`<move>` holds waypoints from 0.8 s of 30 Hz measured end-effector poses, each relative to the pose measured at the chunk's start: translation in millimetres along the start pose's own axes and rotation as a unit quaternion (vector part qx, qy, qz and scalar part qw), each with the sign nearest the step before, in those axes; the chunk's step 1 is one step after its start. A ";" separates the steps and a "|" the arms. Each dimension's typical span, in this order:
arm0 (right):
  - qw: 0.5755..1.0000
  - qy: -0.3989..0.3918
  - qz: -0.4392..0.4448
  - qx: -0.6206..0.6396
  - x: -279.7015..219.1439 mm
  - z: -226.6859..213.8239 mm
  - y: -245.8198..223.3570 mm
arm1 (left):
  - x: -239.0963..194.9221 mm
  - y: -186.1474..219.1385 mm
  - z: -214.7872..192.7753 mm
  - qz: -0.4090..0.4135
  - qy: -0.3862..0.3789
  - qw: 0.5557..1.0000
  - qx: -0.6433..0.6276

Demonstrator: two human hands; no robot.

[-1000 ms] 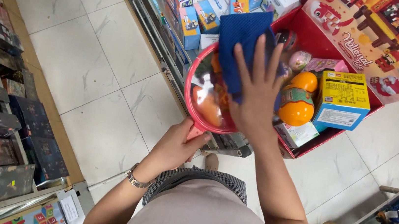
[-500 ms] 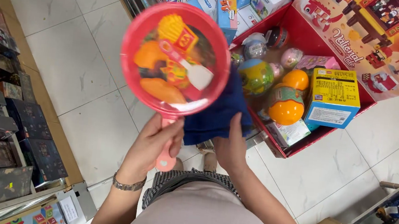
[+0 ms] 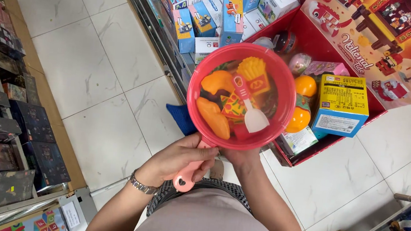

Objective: Cleaning and wiping down various toy boxes and play sets with a blue cloth on store shelves.

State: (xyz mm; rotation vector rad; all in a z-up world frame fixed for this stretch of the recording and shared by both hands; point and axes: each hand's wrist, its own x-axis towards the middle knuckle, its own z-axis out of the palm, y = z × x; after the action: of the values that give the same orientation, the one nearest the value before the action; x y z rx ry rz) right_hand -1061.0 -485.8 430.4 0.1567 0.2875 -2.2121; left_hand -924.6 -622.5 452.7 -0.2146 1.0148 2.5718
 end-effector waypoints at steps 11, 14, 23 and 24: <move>0.989 0.084 -0.089 -0.079 -35.4 -0.8 -29.0 | 26.9 100.0 38.7 0.128 0.170 0.889 0.406; 0.983 0.117 -0.095 -0.106 -50.9 -4.0 -32.8 | 55.9 128.0 29.5 0.238 0.201 0.740 0.596; 0.966 0.170 -0.144 -0.128 -83.6 -22.4 -44.5 | 144.0 187.4 1.5 0.370 0.173 0.457 0.790; 0.968 0.164 -0.147 -0.122 -87.5 -23.3 -46.1 | 154.4 188.3 -4.8 0.371 0.164 0.451 0.796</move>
State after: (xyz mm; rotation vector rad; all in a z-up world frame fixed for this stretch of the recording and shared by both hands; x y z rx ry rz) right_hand -1043.9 -385.7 433.5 0.3667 0.8070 -2.4142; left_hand -1140.1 -709.6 525.7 0.3615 3.5723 0.6799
